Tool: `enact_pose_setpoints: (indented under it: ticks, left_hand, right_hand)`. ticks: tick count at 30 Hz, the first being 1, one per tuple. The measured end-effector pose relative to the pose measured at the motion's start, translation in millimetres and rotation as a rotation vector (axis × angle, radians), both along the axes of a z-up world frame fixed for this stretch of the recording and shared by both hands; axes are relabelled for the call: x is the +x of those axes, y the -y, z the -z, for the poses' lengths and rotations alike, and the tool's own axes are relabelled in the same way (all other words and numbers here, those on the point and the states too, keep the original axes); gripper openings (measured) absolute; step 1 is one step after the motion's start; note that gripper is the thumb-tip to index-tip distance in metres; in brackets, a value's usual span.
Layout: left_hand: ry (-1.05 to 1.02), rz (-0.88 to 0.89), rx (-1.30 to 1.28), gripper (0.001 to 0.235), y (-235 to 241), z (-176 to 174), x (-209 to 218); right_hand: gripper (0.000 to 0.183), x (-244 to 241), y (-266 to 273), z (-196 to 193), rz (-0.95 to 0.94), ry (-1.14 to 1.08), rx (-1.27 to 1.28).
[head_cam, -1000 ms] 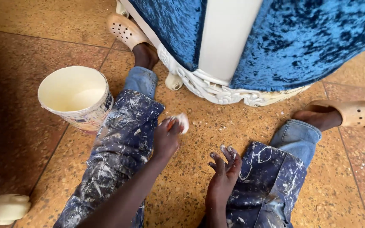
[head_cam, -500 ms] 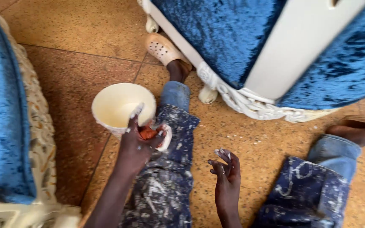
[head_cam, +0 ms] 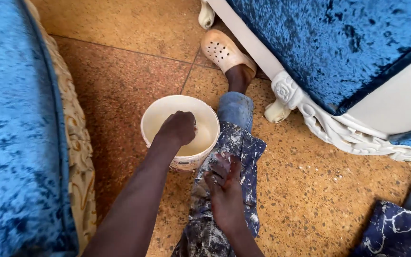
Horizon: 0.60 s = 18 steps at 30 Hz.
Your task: Applying white paint to the ornate wooden frame of a chair using a small cloth
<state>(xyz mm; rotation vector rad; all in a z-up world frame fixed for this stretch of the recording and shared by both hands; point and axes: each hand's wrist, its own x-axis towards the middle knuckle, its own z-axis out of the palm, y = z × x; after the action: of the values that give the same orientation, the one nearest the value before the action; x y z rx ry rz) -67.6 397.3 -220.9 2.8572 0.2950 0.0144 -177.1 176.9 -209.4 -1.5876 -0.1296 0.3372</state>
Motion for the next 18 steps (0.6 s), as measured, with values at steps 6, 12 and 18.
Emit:
enact_pose_setpoints:
  ticks: [6, 12, 18]
  left_hand:
    - [-0.144, -0.037, -0.003, 0.040, -2.3, -34.9, -7.3]
    - [-0.256, -0.159, -0.964, 0.031, 0.4, -95.9, -60.9]
    - [-0.021, -0.271, -1.507, 0.022, 57.8, -120.4, -144.1]
  right_hand:
    - [0.069, 12.4, -22.6, 17.6, 0.039, -0.129, 0.194]
    - [0.057, 3.9, -23.2, 6.4, 0.114, -0.208, 0.445]
    - [0.033, -39.9, 64.0, -31.9, 0.201, -0.139, 0.495]
